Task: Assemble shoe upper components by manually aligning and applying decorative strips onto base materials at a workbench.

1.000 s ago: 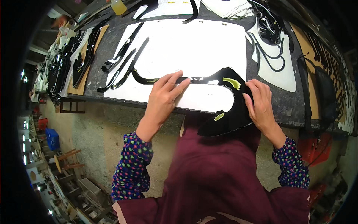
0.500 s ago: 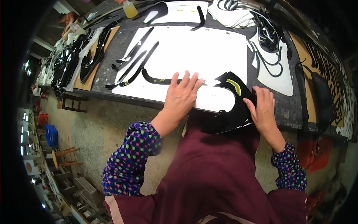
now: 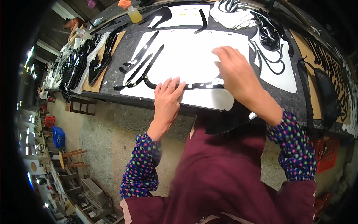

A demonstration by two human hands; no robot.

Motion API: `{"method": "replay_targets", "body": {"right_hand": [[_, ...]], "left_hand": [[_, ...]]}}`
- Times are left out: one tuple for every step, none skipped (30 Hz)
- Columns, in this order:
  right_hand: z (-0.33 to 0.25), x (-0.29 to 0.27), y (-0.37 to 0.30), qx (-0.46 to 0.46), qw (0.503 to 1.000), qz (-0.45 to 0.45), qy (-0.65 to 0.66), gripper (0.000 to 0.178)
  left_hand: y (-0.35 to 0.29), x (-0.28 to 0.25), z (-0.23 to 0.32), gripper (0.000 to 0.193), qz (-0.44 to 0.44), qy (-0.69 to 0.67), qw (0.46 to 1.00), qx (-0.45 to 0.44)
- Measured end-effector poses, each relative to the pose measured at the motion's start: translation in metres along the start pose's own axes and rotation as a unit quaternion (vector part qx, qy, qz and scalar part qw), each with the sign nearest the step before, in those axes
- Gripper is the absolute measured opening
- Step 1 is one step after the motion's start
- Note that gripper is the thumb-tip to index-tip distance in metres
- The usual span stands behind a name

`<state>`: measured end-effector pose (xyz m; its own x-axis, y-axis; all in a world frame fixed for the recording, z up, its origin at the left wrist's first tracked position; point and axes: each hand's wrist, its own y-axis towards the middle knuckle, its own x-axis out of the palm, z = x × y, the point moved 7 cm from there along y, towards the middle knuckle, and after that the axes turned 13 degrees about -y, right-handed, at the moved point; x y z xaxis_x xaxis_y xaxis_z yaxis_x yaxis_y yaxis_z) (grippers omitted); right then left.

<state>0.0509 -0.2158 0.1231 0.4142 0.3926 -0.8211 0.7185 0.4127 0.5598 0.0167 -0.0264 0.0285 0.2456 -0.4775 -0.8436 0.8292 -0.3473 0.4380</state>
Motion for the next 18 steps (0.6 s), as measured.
{"method": "replay_targets", "body": {"right_hand": [[-0.009,0.011,0.018,-0.020,0.999,0.029,0.000,0.032],[-0.021,0.022,0.035,-0.044,0.997,0.058,0.003,0.034],[-0.030,0.032,0.047,-0.054,0.995,0.083,-0.009,0.037],[-0.041,0.042,0.055,-0.068,0.992,0.108,-0.016,0.039],[-0.049,0.055,0.059,-0.070,0.992,0.095,-0.036,0.045],[-0.052,0.080,0.055,-0.074,0.989,0.110,-0.067,0.043],[-0.050,0.121,0.040,-0.092,0.991,0.071,-0.060,0.042],[-0.048,0.151,0.028,-0.111,0.992,0.029,-0.053,0.042],[-0.052,0.152,0.028,-0.119,0.991,0.025,-0.048,0.042],[-0.050,0.152,0.029,-0.092,0.995,0.009,-0.050,0.041],[-0.050,0.152,0.030,-0.064,0.997,-0.006,-0.052,0.040],[-0.050,0.153,0.029,-0.065,0.996,-0.004,-0.055,0.040],[-0.048,0.157,0.028,-0.057,0.997,-0.020,-0.048,0.040],[-0.045,0.159,0.028,-0.047,0.997,-0.035,-0.041,0.040],[-0.037,0.162,0.028,-0.045,0.997,-0.032,-0.045,0.040],[-0.028,0.163,0.029,-0.048,0.999,-0.014,-0.010,0.038],[-0.017,0.161,0.026,-0.051,0.998,0.003,0.025,0.035],[0.000,0.160,0.026,0.035,0.979,-0.051,0.193,0.033]], "left_hand": [[-0.001,-0.002,-0.002,0.048,0.003,-0.010,1.000,-0.017],[-0.004,-0.004,-0.002,0.048,0.003,-0.009,1.000,-0.018],[-0.004,-0.004,-0.005,0.047,0.014,-0.034,0.999,-0.030],[-0.007,-0.006,-0.008,0.046,0.025,-0.055,0.997,-0.045],[-0.010,-0.004,-0.012,0.047,0.036,-0.058,0.997,-0.043],[-0.010,-0.002,-0.012,0.047,0.035,-0.061,0.997,-0.044],[-0.010,-0.003,-0.010,0.047,0.044,-0.062,0.996,-0.039],[-0.012,-0.004,-0.009,0.047,0.053,-0.065,0.996,-0.037],[-0.016,-0.005,-0.009,0.046,0.065,-0.055,0.996,-0.034],[-0.019,-0.004,-0.010,0.046,0.068,-0.054,0.995,-0.042],[-0.022,-0.004,-0.010,0.045,0.067,-0.042,0.996,-0.048],[-0.020,-0.004,-0.010,0.044,0.066,-0.031,0.996,-0.046],[-0.020,-0.003,-0.010,0.043,0.065,-0.030,0.996,-0.044],[-0.018,-0.005,-0.010,0.043,0.068,-0.030,0.996,-0.040],[-0.015,-0.003,-0.009,0.044,0.059,-0.040,0.997,-0.037],[-0.013,-0.003,-0.008,0.044,0.050,-0.049,0.997,-0.033],[-0.011,-0.001,-0.005,0.044,0.051,-0.051,0.997,-0.025],[-0.011,-0.001,-0.007,0.046,0.054,-0.067,0.996,-0.028]]}}
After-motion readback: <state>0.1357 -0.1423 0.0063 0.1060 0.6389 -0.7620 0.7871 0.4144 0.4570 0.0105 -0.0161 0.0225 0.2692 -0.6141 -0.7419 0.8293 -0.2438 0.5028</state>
